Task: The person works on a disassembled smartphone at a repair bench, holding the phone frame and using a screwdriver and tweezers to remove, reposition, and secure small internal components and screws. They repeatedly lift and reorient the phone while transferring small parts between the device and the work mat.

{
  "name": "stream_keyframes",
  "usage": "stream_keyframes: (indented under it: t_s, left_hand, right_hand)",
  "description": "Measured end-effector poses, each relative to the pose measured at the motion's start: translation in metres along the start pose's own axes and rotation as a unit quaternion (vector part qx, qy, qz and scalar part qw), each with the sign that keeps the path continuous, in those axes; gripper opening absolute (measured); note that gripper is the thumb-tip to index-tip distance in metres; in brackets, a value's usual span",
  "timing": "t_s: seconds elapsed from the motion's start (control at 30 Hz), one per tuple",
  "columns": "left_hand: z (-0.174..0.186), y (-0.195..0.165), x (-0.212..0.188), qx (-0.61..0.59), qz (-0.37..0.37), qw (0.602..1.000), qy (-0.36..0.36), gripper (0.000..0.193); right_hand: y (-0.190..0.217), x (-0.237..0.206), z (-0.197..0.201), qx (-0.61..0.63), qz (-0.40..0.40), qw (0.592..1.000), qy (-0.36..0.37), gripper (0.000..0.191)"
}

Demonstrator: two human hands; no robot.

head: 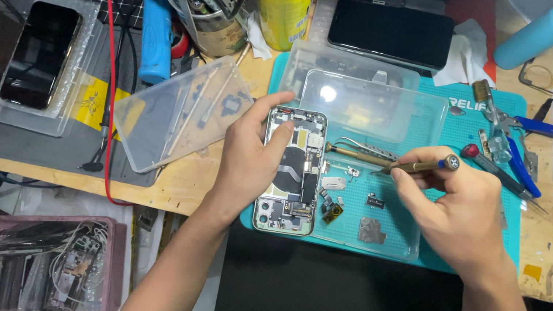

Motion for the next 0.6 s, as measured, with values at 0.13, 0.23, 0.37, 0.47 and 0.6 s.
stream_keyframes:
  t_s: [0.13,0.23,0.37,0.47,0.6]
  left_hand:
    - [-0.003,-0.001,0.001,0.103,-0.018,0.995,-0.01,0.036]
    - [-0.006,-0.002,0.002,0.123,-0.02,0.992,-0.008,0.037]
    - [-0.009,-0.007,0.0,0.146,-0.05,0.988,-0.012,0.041]
    - [-0.009,-0.013,-0.003,0.169,-0.062,0.984,-0.004,0.043]
    - [-0.006,-0.024,-0.006,0.228,-0.038,0.973,-0.003,0.043]
  right_hand:
    - [0.0,0.001,0.001,-0.008,-0.018,1.0,0.006,0.017]
    - [0.0,0.002,0.001,-0.016,-0.006,1.0,0.007,0.017]
    - [0.004,0.001,0.003,0.024,0.01,1.0,-0.006,0.015]
    - [0.008,-0.004,0.007,0.023,-0.017,0.999,-0.024,0.014]
    - [0.015,-0.014,0.012,0.159,0.011,0.986,-0.056,0.012]
Point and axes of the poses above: each hand's wrist, its own x-axis towards the middle knuckle, its own z-axis out of the back of the hand, y = z × x, the point moved 1 cm from there along x, towards the middle knuckle, and after that the axes turned 13 degrees about y, right-handed, at the moved point
